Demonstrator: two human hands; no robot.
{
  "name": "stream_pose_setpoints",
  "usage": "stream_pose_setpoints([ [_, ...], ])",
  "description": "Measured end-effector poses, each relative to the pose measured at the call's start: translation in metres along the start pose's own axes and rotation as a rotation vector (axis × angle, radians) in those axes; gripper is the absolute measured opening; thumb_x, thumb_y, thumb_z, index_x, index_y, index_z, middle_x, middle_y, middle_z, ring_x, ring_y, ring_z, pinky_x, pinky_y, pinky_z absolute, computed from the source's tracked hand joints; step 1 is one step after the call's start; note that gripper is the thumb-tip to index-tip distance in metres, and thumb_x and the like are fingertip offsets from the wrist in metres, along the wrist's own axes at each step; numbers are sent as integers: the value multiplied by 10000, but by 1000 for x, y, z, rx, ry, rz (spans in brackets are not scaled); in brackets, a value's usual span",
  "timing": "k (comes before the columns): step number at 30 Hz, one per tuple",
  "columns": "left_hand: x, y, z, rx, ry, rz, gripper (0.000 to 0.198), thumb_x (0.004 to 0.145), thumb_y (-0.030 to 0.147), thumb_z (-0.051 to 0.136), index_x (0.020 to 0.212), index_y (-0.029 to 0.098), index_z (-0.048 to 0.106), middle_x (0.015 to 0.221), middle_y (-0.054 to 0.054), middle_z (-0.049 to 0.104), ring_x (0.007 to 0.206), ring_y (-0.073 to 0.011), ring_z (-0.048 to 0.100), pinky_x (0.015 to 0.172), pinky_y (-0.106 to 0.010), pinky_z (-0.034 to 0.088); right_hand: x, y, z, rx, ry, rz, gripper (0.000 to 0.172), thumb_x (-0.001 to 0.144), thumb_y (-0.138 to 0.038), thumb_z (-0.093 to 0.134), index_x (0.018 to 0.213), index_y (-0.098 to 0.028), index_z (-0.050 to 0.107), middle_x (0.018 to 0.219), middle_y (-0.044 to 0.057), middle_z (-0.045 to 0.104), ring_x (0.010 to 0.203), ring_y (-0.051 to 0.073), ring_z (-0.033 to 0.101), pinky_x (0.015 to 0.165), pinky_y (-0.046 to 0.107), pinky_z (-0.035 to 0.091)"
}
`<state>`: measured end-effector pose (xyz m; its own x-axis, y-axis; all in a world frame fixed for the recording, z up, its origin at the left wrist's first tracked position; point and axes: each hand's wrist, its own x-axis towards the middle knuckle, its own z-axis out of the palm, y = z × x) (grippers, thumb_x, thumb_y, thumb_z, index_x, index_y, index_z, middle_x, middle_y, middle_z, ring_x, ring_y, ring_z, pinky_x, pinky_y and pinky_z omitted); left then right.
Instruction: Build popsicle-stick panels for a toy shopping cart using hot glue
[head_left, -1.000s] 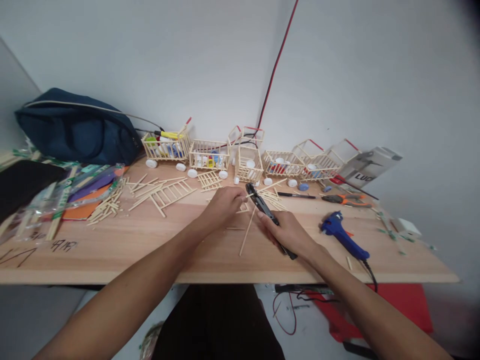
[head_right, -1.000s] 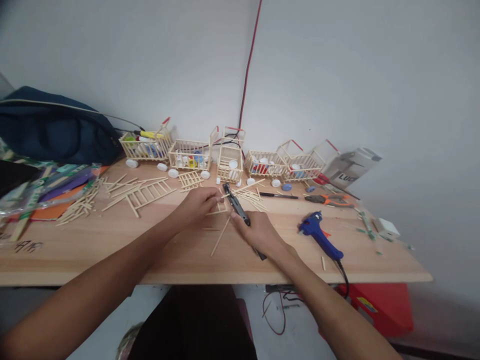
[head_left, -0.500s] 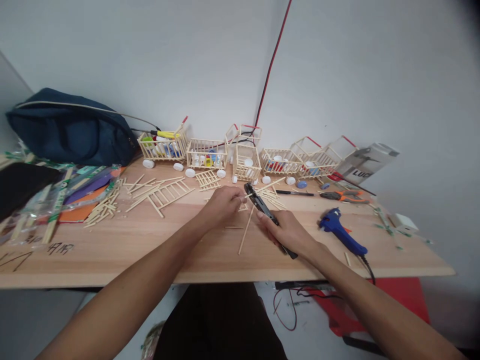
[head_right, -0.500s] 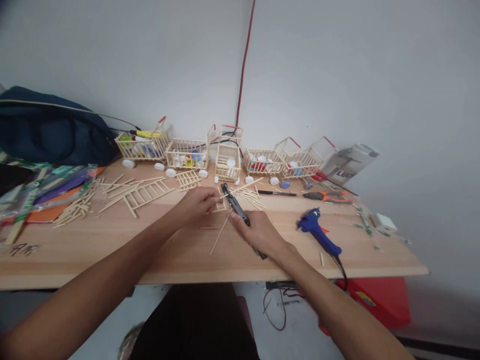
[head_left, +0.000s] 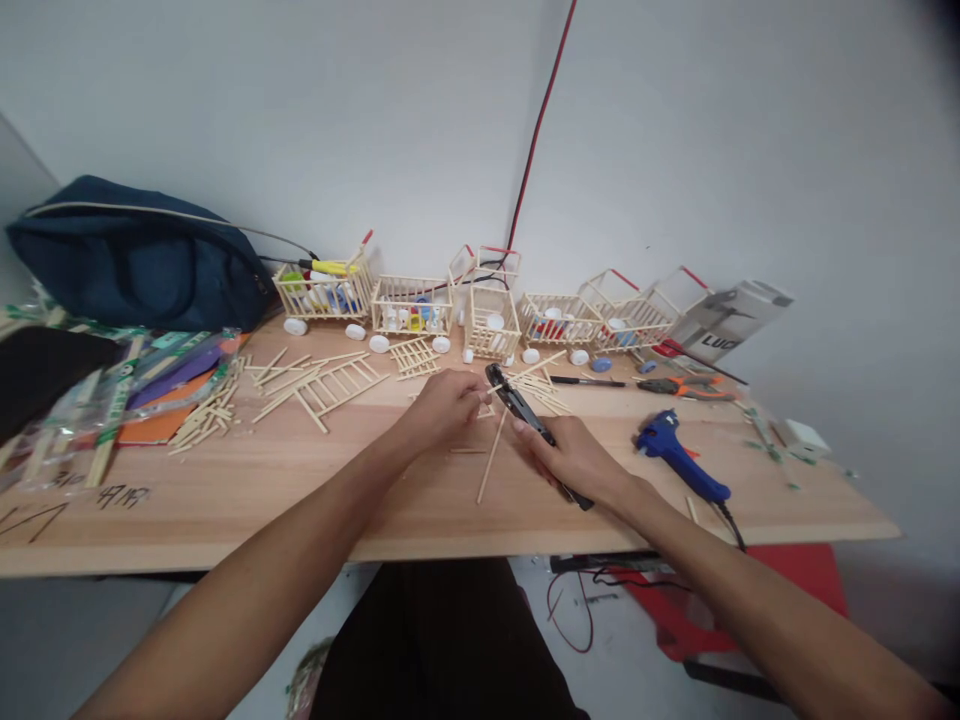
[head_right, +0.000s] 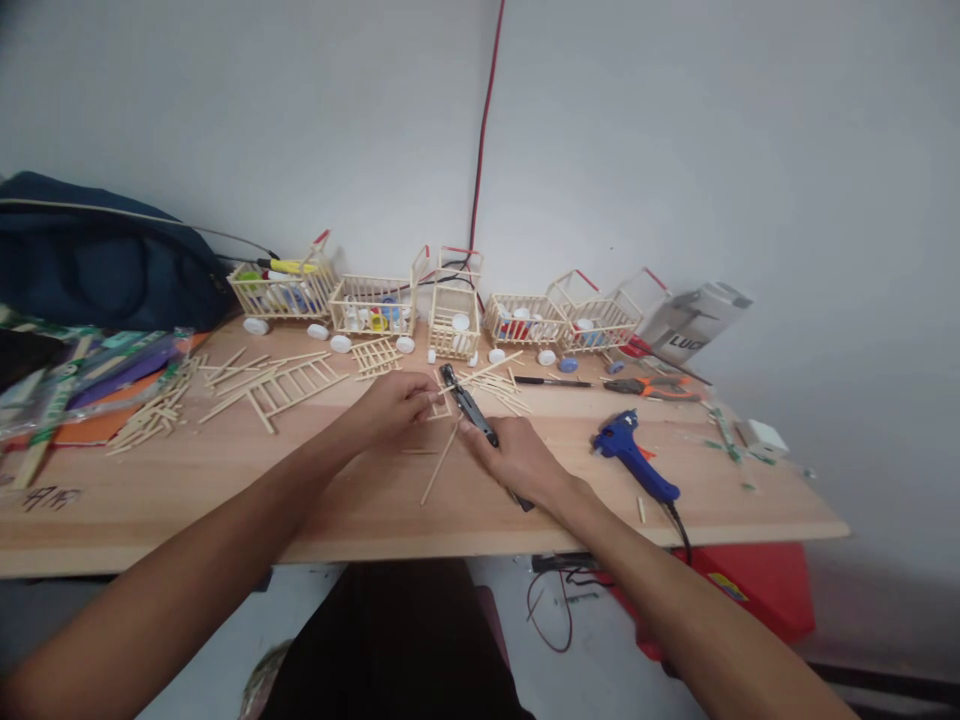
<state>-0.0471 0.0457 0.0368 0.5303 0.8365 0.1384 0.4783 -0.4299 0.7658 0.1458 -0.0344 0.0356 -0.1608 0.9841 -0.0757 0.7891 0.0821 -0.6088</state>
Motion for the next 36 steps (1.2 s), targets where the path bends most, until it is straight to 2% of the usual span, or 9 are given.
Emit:
stream_pose_setpoints([
  [24, -2, -5, 2, -240, -61, -54, 247, 795, 272, 501, 578, 159, 536, 483, 37, 511, 439, -74, 404, 459, -197, 299, -2, 2, -1, 8, -7, -24, 629, 908, -678, 306, 540, -198, 480, 408, -3, 476, 396, 128, 470, 449, 249, 345],
  [36, -2, 1, 0, -323, -100, -120, 236, 811, 249, 518, 598, 149, 538, 491, 43, 512, 415, -60, 392, 453, -190, 291, -3, 1, -2, -31, -4, -20, 634, 920, -669, 281, 542, -200, 480, 418, 2, 483, 418, 139, 489, 475, 255, 353],
])
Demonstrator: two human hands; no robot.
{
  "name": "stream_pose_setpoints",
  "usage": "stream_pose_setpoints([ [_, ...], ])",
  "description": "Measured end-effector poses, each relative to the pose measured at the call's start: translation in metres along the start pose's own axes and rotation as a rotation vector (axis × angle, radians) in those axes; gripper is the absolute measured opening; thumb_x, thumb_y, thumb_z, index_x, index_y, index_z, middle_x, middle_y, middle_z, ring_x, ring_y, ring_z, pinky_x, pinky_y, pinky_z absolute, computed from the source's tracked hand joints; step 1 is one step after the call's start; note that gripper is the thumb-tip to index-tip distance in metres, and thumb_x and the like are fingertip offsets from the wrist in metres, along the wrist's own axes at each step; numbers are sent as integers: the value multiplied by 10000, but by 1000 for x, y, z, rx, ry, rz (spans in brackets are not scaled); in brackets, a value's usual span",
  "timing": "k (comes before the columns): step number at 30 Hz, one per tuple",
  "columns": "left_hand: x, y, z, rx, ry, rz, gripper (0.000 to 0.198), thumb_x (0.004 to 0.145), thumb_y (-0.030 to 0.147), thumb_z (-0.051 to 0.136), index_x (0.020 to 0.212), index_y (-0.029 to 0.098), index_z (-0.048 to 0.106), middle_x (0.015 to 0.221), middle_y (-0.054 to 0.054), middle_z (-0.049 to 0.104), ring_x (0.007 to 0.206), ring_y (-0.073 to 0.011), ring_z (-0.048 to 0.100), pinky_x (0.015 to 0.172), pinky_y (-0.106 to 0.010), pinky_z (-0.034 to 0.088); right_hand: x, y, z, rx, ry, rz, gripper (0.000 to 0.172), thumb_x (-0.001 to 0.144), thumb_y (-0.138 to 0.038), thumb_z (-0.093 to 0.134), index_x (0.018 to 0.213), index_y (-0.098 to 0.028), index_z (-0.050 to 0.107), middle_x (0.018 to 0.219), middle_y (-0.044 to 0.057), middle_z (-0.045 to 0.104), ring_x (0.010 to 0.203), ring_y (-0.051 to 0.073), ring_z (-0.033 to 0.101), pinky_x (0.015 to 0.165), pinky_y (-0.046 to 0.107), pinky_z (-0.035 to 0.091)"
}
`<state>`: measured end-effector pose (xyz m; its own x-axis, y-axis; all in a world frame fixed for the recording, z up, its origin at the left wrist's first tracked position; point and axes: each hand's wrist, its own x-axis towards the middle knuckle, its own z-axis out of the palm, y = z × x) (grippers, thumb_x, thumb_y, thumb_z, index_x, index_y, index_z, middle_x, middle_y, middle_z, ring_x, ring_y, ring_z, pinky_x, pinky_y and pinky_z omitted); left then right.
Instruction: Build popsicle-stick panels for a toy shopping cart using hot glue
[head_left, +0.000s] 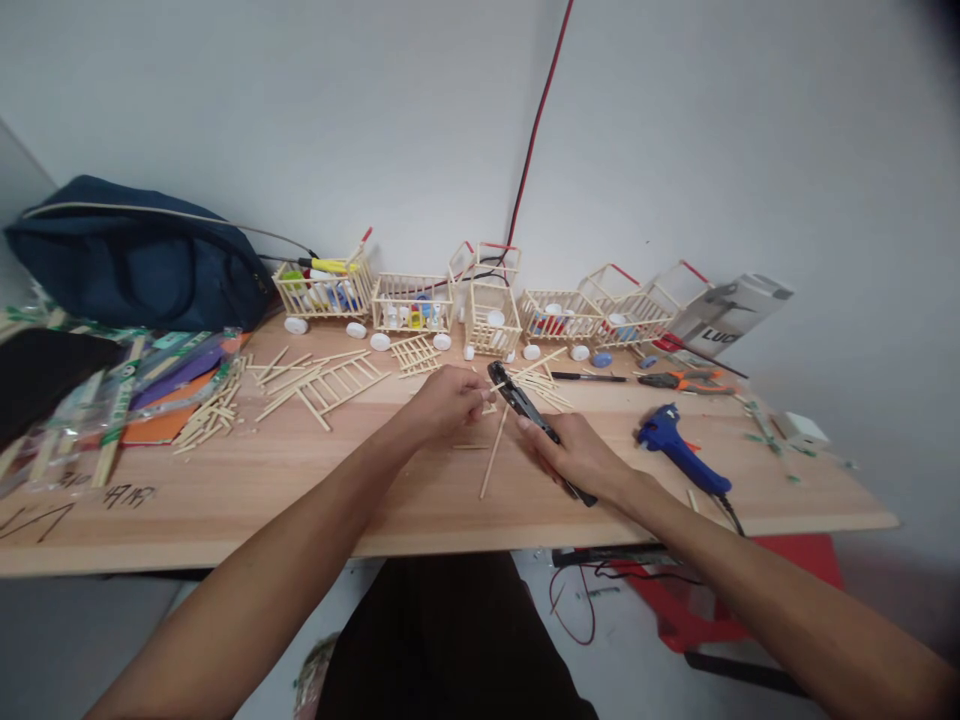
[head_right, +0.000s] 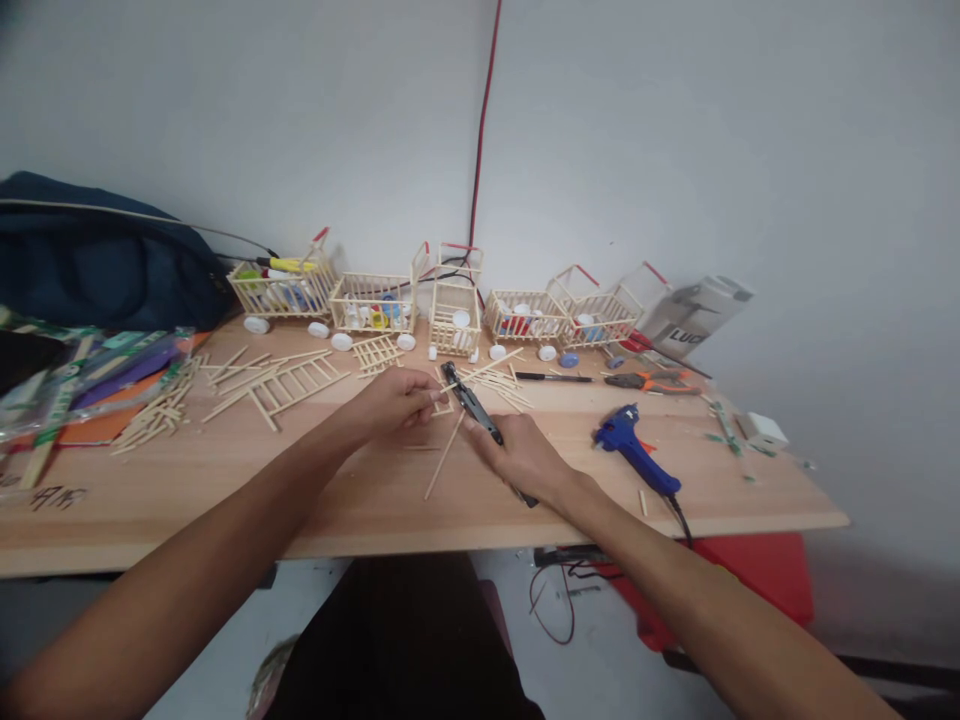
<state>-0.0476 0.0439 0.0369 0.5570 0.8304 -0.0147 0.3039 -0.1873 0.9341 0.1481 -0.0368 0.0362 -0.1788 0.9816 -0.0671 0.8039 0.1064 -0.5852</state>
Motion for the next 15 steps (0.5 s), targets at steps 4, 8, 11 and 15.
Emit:
stream_pose_setpoints([
  [4, 0, 1, 0, -6, -1, -20, 234, 812, 231, 508, 593, 150, 526, 483, 45, 502, 411, -60, 390, 451, -188, 290, 0, 0, 0, 4, 5, -14, 626, 918, -667, 294, 553, -198, 490, 421, -1, 486, 429, 142, 498, 490, 255, 364],
  [8, -1, 2, -1, 7, 2, -16, 245, 807, 226, 500, 576, 149, 524, 480, 43, 500, 408, -62, 391, 459, -194, 295, 1, 1, 1, 21, 12, -24, 619, 920, -661, 299, 567, -195, 501, 428, -2, 492, 435, 141, 501, 501, 254, 370],
  [11, -2, 4, -1, 1, -1, -35, 247, 805, 222, 502, 569, 150, 521, 476, 43, 501, 405, -63, 390, 467, -195, 298, 2, 3, 2, 24, 11, -28, 614, 919, -660, 305, 563, -196, 493, 427, -3, 489, 426, 135, 492, 499, 254, 368],
  [15, -3, 7, -1, 1, -9, -51, 260, 809, 204, 500, 555, 148, 515, 455, 45, 491, 397, -60, 383, 461, -188, 285, 2, 5, 2, 25, 14, -41, 609, 918, -660, 310, 564, -200, 493, 431, 4, 495, 439, 148, 509, 506, 263, 375],
])
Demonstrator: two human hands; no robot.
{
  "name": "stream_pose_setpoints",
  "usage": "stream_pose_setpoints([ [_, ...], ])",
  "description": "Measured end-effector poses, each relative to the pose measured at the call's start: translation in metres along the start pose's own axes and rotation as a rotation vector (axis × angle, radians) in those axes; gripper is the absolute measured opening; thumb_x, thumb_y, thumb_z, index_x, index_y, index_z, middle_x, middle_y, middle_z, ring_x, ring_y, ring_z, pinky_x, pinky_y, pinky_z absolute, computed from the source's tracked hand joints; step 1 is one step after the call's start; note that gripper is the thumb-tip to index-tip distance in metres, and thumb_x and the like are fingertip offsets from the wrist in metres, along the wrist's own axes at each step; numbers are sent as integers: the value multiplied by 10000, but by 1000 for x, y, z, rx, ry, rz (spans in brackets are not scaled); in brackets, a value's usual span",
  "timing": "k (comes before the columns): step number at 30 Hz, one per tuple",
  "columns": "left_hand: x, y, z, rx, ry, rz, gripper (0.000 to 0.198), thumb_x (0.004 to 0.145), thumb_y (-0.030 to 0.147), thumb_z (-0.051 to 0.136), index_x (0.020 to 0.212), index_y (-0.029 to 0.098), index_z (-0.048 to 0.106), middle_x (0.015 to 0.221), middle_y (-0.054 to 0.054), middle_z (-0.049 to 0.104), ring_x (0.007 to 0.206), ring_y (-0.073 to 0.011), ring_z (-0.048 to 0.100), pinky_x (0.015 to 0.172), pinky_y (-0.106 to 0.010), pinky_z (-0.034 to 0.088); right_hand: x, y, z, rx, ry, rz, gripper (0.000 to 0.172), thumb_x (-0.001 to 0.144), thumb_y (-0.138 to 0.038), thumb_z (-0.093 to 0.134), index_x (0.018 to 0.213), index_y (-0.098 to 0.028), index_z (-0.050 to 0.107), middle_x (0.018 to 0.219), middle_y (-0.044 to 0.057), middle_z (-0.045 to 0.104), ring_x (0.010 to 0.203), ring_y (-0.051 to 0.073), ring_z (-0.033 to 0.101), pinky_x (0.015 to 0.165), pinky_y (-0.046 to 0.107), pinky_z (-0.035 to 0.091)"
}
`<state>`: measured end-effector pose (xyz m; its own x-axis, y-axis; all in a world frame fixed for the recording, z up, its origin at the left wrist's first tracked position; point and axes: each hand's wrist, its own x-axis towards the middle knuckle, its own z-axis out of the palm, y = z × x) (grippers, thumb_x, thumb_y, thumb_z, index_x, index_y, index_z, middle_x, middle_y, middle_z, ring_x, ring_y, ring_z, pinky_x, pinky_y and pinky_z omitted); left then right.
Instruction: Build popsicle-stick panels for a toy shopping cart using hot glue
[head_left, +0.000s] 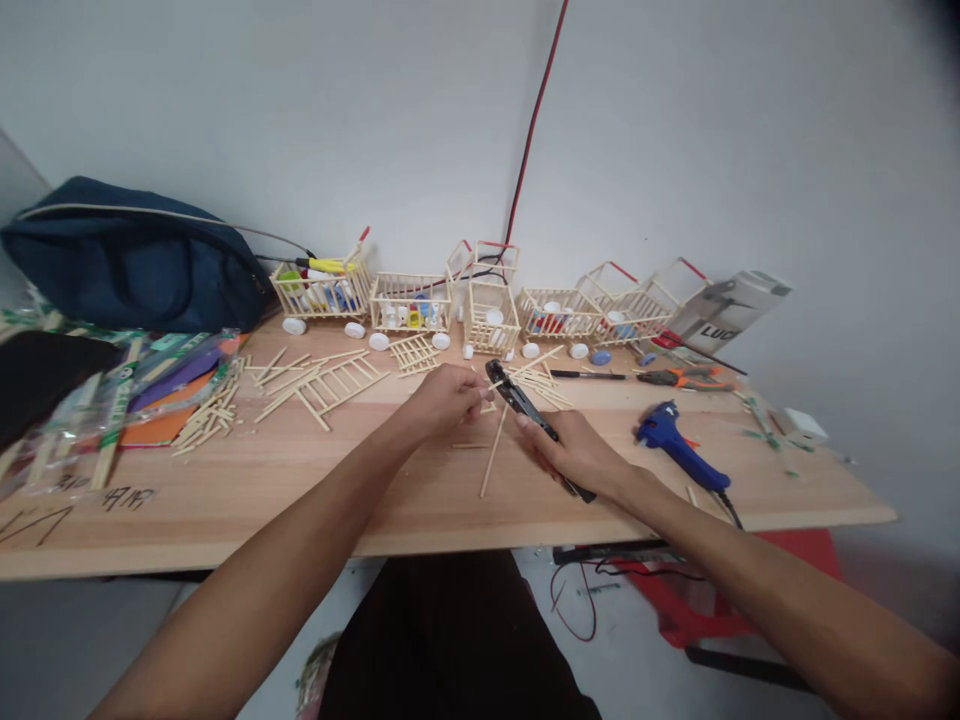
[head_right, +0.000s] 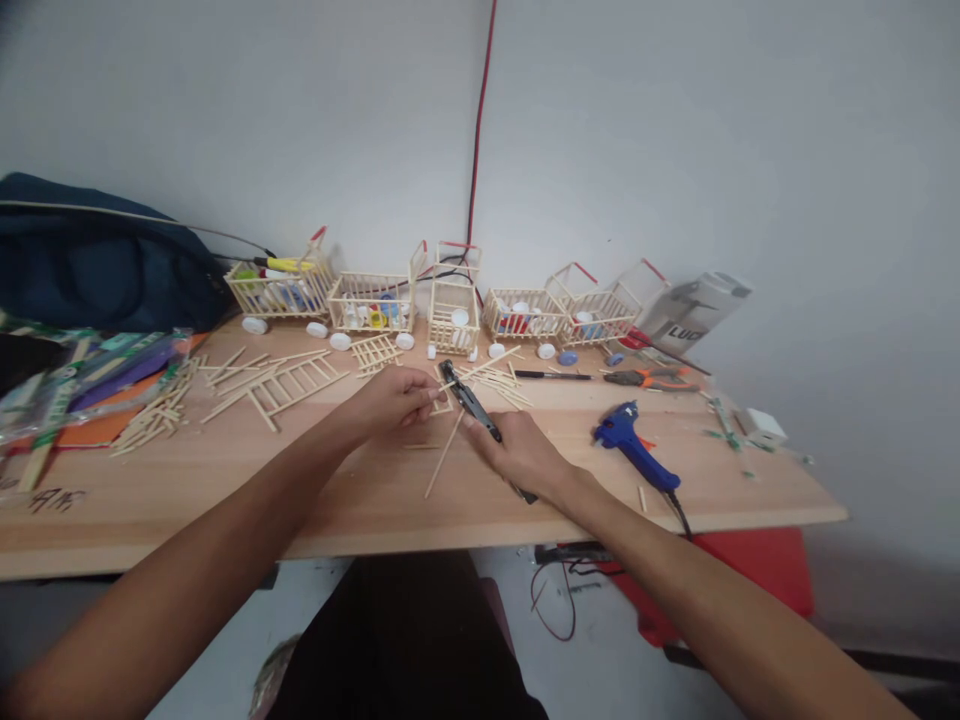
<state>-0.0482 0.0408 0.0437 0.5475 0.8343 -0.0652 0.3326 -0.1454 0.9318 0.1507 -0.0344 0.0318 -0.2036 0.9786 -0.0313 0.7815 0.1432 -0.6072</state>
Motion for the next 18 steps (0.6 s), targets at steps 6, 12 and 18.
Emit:
stream_pose_setpoints([
  [6, 3, -5, 0, -9, 18, 14, 245, 805, 219, 512, 572, 146, 530, 461, 41, 501, 392, -59, 383, 439, -181, 273, 2, -2, -1, -18, 23, -14, 580, 930, -622, 322, 572, -206, 513, 445, 14, 510, 496, 181, 557, 532, 278, 388],
  [12, 5, -7, 0, -23, 20, -4, 243, 814, 208, 507, 580, 145, 521, 458, 40, 500, 381, -53, 376, 423, -174, 266, 4, -1, 1, -12, 40, -3, 586, 928, -611, 339, 535, -205, 496, 418, 8, 492, 436, 153, 502, 506, 272, 359],
  [18, 3, -4, 0, -29, 13, -7, 249, 818, 202, 507, 578, 139, 528, 456, 41, 507, 379, -48, 378, 425, -168, 261, 3, 0, 2, 13, 27, 10, 604, 928, -618, 341, 518, -200, 488, 399, 7, 487, 387, 129, 468, 465, 260, 333],
])
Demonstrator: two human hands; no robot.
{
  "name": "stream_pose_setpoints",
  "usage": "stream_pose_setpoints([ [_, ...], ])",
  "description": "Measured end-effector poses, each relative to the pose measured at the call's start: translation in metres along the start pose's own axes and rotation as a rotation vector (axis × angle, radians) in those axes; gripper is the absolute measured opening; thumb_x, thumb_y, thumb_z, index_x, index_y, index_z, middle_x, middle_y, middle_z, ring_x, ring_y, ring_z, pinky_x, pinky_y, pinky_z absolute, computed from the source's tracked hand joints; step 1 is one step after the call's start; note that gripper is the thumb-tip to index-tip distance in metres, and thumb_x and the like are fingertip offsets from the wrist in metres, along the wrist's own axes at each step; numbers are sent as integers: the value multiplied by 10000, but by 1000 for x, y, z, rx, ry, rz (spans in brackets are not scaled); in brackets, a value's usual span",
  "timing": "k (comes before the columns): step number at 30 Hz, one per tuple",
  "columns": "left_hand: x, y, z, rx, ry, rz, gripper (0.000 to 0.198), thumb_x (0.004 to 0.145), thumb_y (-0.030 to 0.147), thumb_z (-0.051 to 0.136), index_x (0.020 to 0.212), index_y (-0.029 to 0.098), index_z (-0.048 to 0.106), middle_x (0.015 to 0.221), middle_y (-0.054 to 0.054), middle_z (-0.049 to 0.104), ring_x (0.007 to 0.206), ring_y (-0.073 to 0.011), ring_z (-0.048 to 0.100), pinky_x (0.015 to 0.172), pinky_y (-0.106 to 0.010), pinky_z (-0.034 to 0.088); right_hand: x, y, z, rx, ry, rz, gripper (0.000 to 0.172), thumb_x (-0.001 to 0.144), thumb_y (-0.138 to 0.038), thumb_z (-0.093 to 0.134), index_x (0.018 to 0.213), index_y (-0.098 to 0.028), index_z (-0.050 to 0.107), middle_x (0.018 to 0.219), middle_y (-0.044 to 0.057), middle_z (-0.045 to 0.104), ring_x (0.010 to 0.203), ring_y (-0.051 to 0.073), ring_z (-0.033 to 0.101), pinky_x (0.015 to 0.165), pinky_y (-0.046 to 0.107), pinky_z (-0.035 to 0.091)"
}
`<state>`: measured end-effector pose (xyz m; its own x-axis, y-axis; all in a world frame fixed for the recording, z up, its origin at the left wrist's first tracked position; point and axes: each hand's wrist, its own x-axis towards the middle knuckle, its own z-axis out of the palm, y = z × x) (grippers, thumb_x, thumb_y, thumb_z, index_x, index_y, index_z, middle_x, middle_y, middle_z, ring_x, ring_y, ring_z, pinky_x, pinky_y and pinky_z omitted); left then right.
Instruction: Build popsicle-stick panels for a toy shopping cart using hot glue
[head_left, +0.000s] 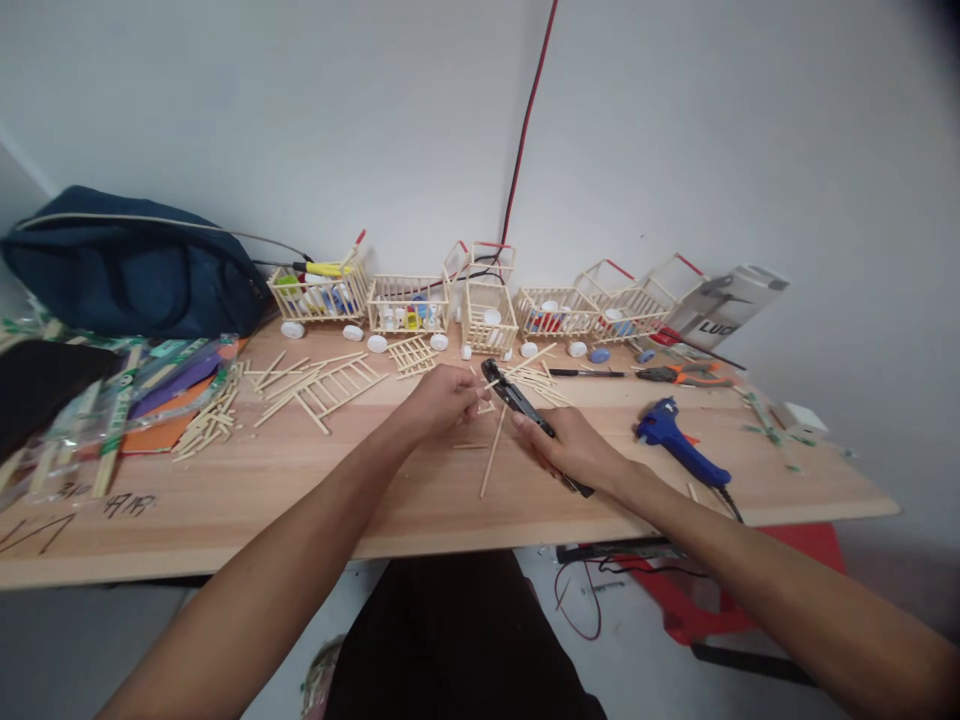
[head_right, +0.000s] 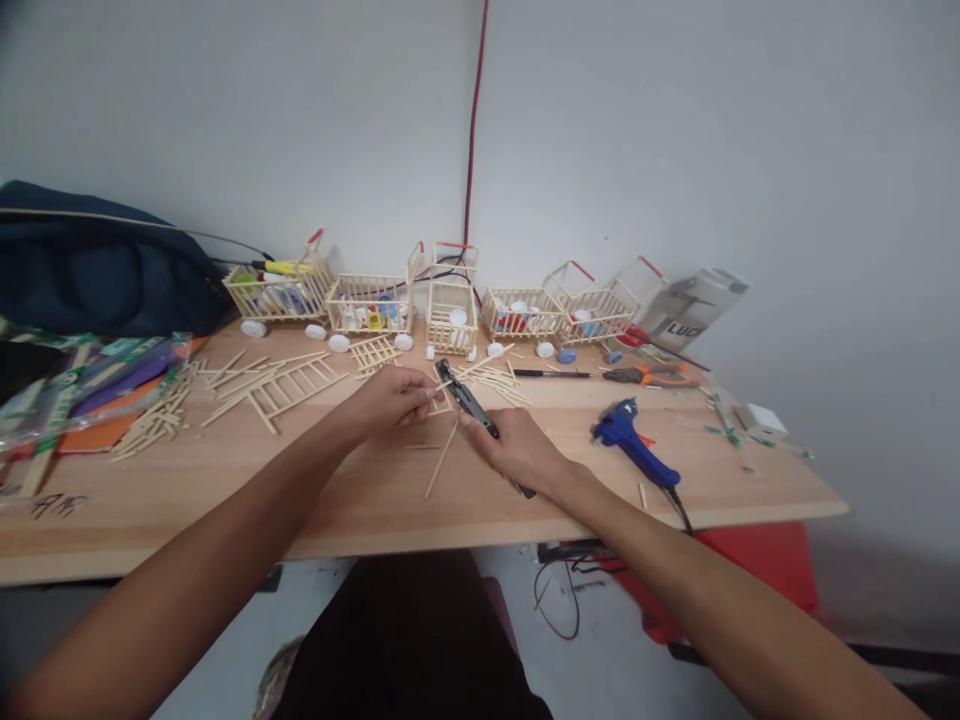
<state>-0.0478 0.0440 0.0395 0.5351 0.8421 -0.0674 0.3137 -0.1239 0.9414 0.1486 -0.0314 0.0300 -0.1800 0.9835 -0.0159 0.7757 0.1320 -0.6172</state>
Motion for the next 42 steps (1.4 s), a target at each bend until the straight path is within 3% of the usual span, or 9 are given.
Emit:
stream_pose_setpoints([
  [17, -1, 4, -1, 23, 14, -20, 289, 828, 190, 511, 543, 143, 519, 407, 51, 460, 355, -49, 358, 413, -180, 246, -1, -2, 0, -19, -44, 9, 654, 934, -648, 277, 508, -197, 483, 402, 17, 499, 383, 131, 483, 474, 262, 357],
  [22, -1, 4, -3, -17, 40, 4, 281, 825, 177, 515, 546, 138, 517, 409, 57, 454, 354, -40, 354, 413, -169, 250, 2, -6, -4, -6, -36, 70, 635, 922, -651, 313, 507, -198, 476, 402, 18, 514, 376, 128, 493, 477, 256, 371],
  [27, -2, 6, -4, -100, 54, 49, 179, 829, 182, 534, 668, 119, 582, 488, 45, 516, 376, -38, 379, 403, -166, 263, 7, -10, -9, -78, 48, 46, 593, 889, -657, 375, 515, -204, 462, 408, 16, 513, 414, 139, 500, 486, 260, 348],
  [32, -6, 6, -2, -135, -25, 42, 199, 802, 296, 664, 857, 106, 646, 532, 46, 531, 445, -57, 472, 439, -163, 351, 13, -6, -3, -152, 152, -48, 561, 887, -641, 391, 565, -195, 498, 470, 25, 546, 514, 165, 531, 521, 267, 340],
  [34, -6, 7, -3, -202, -60, 3, 250, 773, 313, 716, 891, 102, 654, 605, 21, 581, 493, -56, 511, 462, -158, 381, 14, -6, 1, -125, 173, -71, 550, 888, -633, 410, 581, -192, 525, 494, 30, 568, 536, 171, 544, 539, 269, 358],
  [38, -5, 7, -6, -582, -168, -93, 418, 726, 363, 780, 1041, 135, 626, 886, -58, 682, 638, -80, 622, 580, -195, 497, 17, -7, 4, 86, 161, -14, 620, 904, -667, 357, 515, -202, 488, 447, 31, 543, 465, 155, 534, 520, 265, 397],
  [40, -4, 6, -3, -689, -148, -129, 486, 700, 385, 803, 1072, 148, 599, 959, -84, 693, 691, -105, 658, 618, -223, 527, 19, -7, 2, 214, 182, 21, 650, 900, -698, 324, 511, -202, 481, 438, 25, 531, 416, 139, 517, 487, 257, 401],
  [42, -3, 4, 4, -639, -113, -145, 493, 675, 379, 823, 1041, 142, 591, 944, -89, 702, 669, -107, 659, 580, -212, 512, 22, -7, -2, 276, 237, 41, 659, 883, -728, 319, 542, -195, 503, 451, 21, 539, 414, 134, 525, 481, 249, 410],
])
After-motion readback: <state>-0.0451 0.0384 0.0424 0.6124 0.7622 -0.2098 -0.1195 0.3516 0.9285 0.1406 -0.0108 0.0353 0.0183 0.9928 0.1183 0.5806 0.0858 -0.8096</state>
